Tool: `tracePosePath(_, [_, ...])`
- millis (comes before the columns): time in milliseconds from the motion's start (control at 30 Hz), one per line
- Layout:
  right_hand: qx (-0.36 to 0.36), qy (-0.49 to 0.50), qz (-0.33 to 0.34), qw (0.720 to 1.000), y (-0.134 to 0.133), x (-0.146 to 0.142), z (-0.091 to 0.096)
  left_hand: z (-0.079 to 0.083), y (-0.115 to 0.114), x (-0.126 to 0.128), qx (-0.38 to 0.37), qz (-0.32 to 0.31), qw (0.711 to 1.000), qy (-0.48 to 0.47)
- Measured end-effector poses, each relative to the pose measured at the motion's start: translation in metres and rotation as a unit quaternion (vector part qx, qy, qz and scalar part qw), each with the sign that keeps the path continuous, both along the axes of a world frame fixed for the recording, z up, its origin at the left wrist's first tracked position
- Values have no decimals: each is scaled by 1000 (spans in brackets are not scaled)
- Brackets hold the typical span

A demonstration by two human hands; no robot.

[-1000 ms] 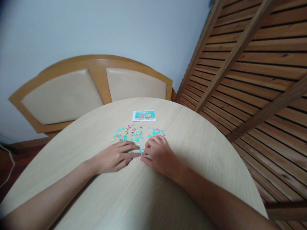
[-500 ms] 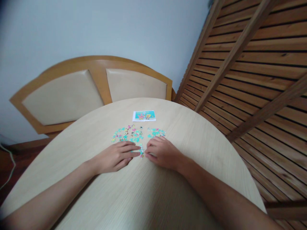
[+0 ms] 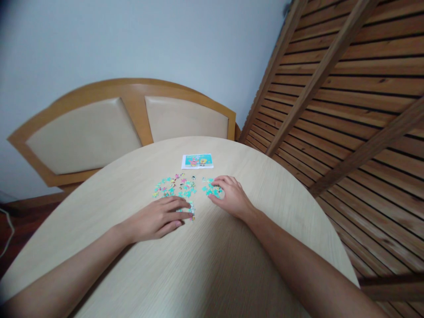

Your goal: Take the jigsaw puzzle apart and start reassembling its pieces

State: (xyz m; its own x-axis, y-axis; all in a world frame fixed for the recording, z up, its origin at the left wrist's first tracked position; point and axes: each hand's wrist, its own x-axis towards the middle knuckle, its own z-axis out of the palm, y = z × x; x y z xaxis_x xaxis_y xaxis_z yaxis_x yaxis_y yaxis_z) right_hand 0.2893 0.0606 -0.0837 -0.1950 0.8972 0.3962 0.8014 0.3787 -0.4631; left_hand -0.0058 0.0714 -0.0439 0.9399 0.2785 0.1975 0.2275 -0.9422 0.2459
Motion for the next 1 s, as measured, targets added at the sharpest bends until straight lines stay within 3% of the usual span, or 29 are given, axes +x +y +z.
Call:
tracePosePath(200, [1,-26,13,1000,-1,0,0,-3,-2,-1,-28,-11,999,-20])
tracePosePath(433, [13,-29,78,996,-1,0,0,-2,-3,0,-30,-7,999,-16])
tracePosePath(800, [-79,-133,89,984,-7,-14,5,-2,-2,2,-23,-12,999,-19])
tracePosePath(1000, [-44,-113,46,992,-3,-14,3,-4,-1,1,-19,-7,1000,-13])
